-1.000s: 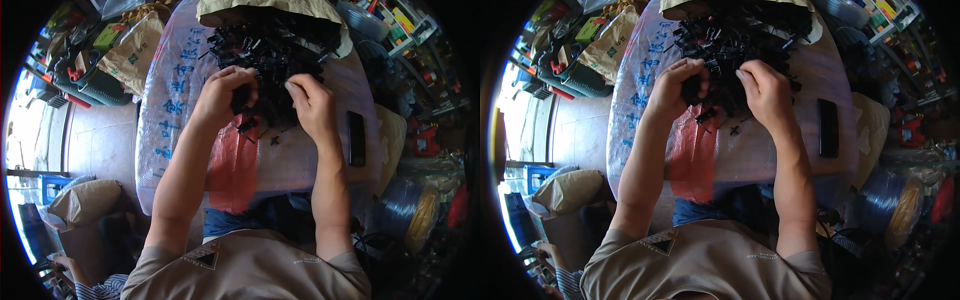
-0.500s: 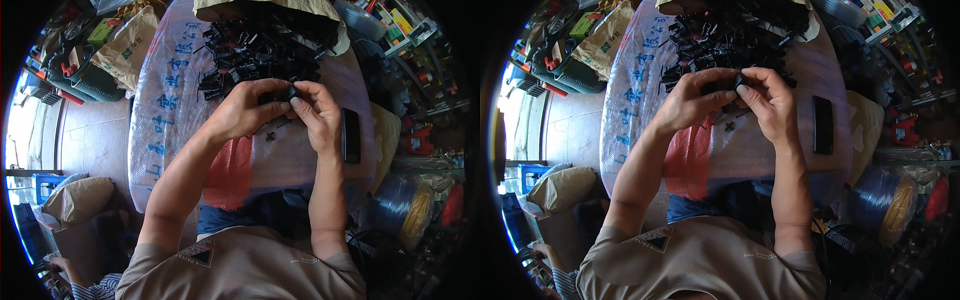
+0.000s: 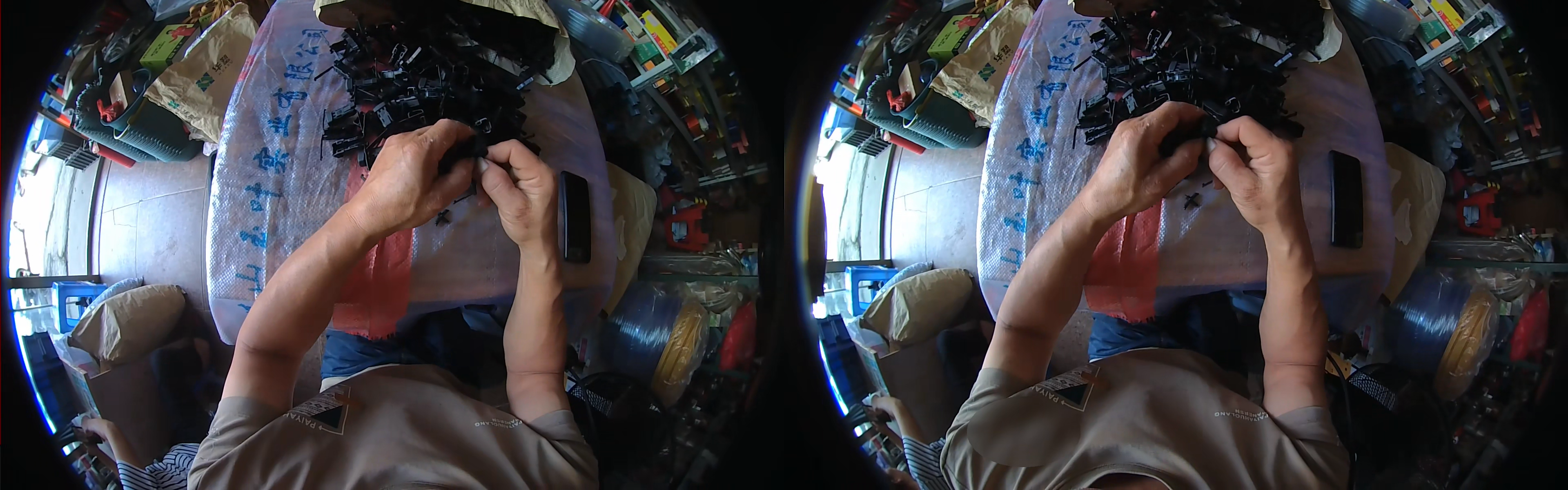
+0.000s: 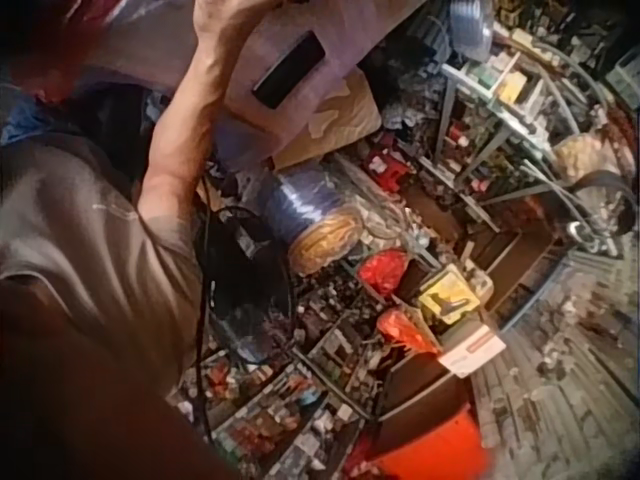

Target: Inspecting and sorting small black plastic components from a pile on a workbench.

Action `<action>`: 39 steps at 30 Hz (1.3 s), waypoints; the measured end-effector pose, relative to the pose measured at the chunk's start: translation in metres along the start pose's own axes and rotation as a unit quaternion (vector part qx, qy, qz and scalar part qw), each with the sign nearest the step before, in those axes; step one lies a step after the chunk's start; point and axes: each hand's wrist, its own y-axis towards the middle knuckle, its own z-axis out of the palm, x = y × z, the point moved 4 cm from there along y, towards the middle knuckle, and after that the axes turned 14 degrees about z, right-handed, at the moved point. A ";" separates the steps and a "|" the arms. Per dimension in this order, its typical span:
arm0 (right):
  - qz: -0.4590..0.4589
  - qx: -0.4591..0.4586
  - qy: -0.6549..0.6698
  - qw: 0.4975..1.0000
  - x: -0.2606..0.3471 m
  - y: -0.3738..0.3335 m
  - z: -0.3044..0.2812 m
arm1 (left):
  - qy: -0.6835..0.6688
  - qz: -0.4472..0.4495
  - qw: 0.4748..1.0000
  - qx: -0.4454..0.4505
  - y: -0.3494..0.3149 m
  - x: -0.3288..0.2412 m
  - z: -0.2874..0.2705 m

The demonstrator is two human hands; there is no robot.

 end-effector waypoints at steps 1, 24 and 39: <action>0.000 0.000 0.000 1.000 0.000 0.000 0.001 | 0.000 0.000 1.000 0.000 0.000 0.000 -0.001; -0.100 0.006 0.038 0.994 0.002 0.003 0.007 | -0.405 -0.263 0.875 -0.031 -0.005 0.017 -0.003; -0.073 0.008 0.235 0.969 -0.018 0.010 0.015 | -0.063 -0.011 0.993 -0.098 -0.002 0.005 -0.005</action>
